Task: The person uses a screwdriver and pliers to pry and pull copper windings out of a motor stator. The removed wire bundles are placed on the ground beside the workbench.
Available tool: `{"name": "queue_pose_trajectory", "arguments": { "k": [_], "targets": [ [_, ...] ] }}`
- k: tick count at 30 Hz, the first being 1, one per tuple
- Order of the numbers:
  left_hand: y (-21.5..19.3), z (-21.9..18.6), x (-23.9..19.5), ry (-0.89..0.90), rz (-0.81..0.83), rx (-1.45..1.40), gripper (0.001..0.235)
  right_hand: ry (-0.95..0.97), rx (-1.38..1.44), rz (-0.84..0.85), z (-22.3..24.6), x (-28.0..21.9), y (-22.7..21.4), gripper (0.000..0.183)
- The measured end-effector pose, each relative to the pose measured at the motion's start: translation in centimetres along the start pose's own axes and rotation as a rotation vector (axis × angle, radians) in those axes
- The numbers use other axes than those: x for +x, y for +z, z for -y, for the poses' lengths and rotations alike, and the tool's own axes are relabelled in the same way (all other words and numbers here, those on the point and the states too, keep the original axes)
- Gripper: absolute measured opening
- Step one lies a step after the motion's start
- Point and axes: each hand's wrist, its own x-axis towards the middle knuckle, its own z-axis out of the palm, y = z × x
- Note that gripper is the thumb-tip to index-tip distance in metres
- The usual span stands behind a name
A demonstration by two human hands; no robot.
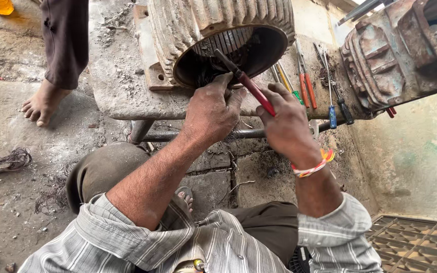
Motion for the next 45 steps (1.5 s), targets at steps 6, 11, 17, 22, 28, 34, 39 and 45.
{"name": "queue_pose_trajectory", "arguments": {
  "k": [6,11,17,22,28,34,39,45],
  "targets": [
    [0.6,0.0,0.1,0.077,-0.096,0.038,0.039,-0.058,-0.498,-0.177,-0.3,-0.8,3.8,0.014],
    [0.0,-0.4,0.1,-0.048,0.0,0.074,0.038,-0.196,-0.582,-0.152,0.5,-0.9,3.9,0.021],
    [-0.9,-1.4,-0.5,-0.103,0.095,0.067,0.043,-0.071,-0.061,0.14,-1.1,0.8,4.7,0.048],
    [-0.9,-0.7,-0.9,-0.018,-0.012,0.041,0.045,-0.073,0.041,0.029,-2.6,0.5,4.8,0.045],
    [0.1,0.1,-0.3,0.022,-0.051,0.092,0.041,0.29,0.151,0.225,-1.2,-1.1,3.7,0.039],
    [0.2,0.5,-0.3,0.111,-0.15,0.112,0.035,0.494,0.617,0.202,-2.1,-4.2,3.7,0.037],
    [0.6,1.3,0.5,0.477,-0.477,0.298,0.038,0.391,1.162,0.161,-5.8,-7.9,4.0,0.024],
    [2.3,1.4,3.1,0.751,-0.562,0.566,0.052,0.543,0.767,0.002,-7.9,-8.3,4.6,0.026]
  ]
}}
